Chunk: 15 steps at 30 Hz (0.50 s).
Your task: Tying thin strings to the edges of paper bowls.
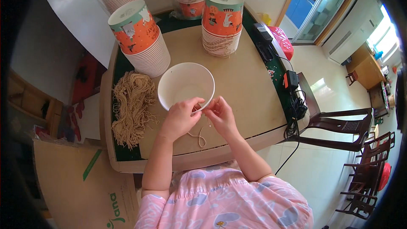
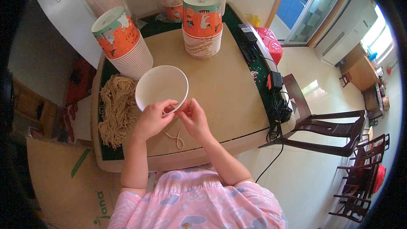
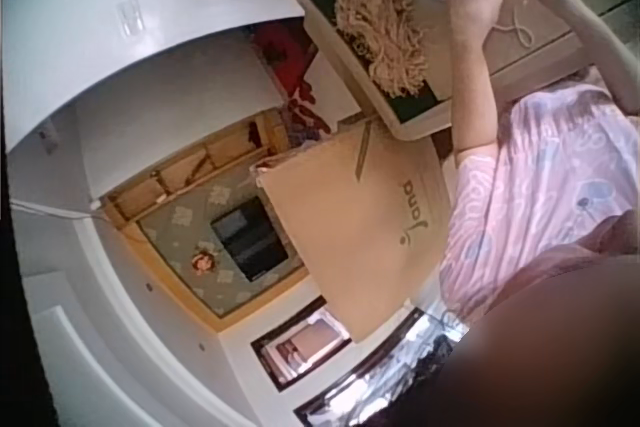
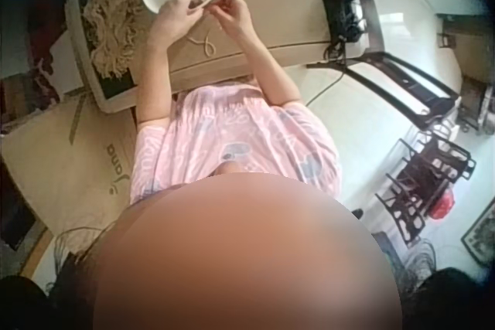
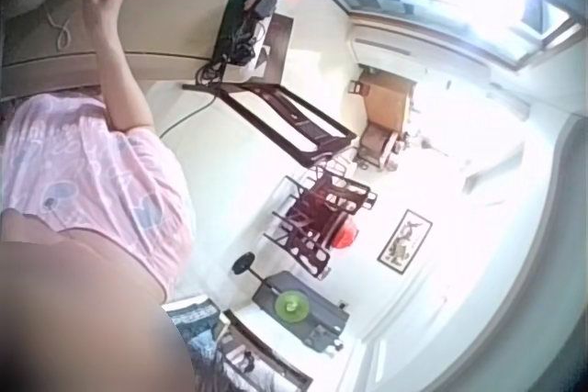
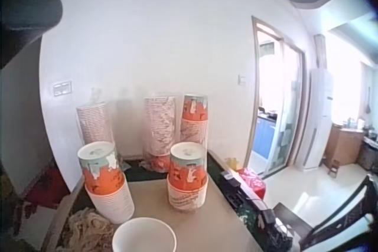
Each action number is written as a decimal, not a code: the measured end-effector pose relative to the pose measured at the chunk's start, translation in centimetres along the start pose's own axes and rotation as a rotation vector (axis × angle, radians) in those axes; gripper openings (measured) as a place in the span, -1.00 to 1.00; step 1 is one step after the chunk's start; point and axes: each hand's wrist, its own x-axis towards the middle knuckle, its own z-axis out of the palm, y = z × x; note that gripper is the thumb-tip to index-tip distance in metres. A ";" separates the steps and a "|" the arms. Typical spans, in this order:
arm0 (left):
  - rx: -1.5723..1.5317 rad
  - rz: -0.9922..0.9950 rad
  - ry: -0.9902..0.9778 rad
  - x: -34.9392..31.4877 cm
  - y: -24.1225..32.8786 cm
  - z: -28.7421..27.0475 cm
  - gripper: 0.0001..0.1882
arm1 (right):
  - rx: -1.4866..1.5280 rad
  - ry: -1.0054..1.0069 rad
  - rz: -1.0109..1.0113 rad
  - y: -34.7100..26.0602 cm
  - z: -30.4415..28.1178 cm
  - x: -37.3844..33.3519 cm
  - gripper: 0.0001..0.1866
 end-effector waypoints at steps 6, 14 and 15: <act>-0.077 -0.034 0.024 0.8 -0.8 -0.2 -0.79 | -0.024 0.011 0.044 -1.2 0.3 0.0 -0.82; 0.051 -0.024 -0.091 1.7 -0.2 -0.8 -0.85 | -0.092 0.009 0.050 -0.1 -0.5 0.3 -0.87; 0.050 -0.025 -0.089 1.7 -0.3 -0.7 -0.85 | -0.093 0.006 0.050 -0.4 -0.4 0.2 -0.87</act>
